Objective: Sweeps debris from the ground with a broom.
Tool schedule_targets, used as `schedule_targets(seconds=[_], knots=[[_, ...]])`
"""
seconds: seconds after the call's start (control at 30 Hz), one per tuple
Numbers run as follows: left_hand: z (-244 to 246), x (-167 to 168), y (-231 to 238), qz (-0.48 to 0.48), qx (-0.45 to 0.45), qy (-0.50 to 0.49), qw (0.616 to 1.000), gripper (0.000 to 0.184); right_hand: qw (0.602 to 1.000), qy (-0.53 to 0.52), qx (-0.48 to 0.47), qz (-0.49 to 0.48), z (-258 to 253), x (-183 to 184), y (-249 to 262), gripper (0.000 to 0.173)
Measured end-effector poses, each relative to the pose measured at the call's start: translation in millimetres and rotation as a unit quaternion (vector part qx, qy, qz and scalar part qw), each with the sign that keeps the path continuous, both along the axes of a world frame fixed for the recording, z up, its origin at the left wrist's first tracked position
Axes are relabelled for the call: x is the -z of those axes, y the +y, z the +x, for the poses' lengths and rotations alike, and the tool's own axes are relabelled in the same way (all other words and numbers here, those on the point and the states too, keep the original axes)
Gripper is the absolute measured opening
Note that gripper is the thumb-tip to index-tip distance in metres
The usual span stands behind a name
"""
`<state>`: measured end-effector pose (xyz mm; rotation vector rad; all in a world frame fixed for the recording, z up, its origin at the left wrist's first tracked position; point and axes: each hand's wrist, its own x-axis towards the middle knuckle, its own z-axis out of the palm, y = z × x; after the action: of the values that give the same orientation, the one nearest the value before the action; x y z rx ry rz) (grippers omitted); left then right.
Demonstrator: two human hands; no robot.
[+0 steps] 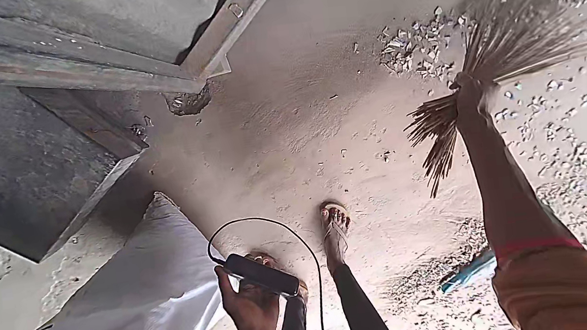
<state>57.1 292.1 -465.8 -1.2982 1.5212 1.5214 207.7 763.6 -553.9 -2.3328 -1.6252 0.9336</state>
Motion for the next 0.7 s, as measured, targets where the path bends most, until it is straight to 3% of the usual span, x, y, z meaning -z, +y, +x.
schedule_targets(seconds=[0.1,0.17,0.23,0.3,0.4,0.5,0.57,0.63,0.7], knots=[[7.1,4.0,-0.3,-0.001,-0.003,-0.002,1.000,0.071,0.975,0.047,-0.218,-0.008,-22.8,-12.9,-85.8,0.033],[10.7,6.5,3.2,-0.009,0.019,-0.005,1.000,0.070,0.922,0.074,-0.374,-0.063,-47.4,-7.5,-136.1,0.034],[14.8,6.9,11.0,-0.015,0.033,-0.010,0.999,0.069,0.859,0.018,-0.485,-0.159,-63.1,13.3,-149.6,0.040],[16.1,5.7,17.5,-0.014,0.043,-0.014,0.999,0.068,0.859,-0.056,-0.464,-0.210,-47.1,34.6,-129.5,0.048],[16.4,2.3,21.0,-0.003,0.048,-0.017,0.999,0.067,0.933,-0.138,-0.276,-0.187,39.3,50.0,-83.8,0.055],[19.0,-1.4,15.1,0.002,0.035,-0.030,0.999,0.066,0.958,-0.177,-0.125,-0.186,125.7,12.0,-65.0,0.049],[16.7,0.2,9.1,0.016,0.010,-0.023,1.000,0.067,0.984,-0.157,-0.052,-0.066,141.5,-5.7,-81.0,0.040],[17.7,2.7,8.5,0.021,-0.012,-0.010,1.000,0.065,0.989,-0.105,-0.093,-0.049,102.9,-52.4,-107.9,0.033],[16.2,4.9,10.1,0.025,-0.020,0.005,0.999,0.063,0.967,-0.015,-0.255,-0.005,48.0,-84.0,-152.2,0.023]])
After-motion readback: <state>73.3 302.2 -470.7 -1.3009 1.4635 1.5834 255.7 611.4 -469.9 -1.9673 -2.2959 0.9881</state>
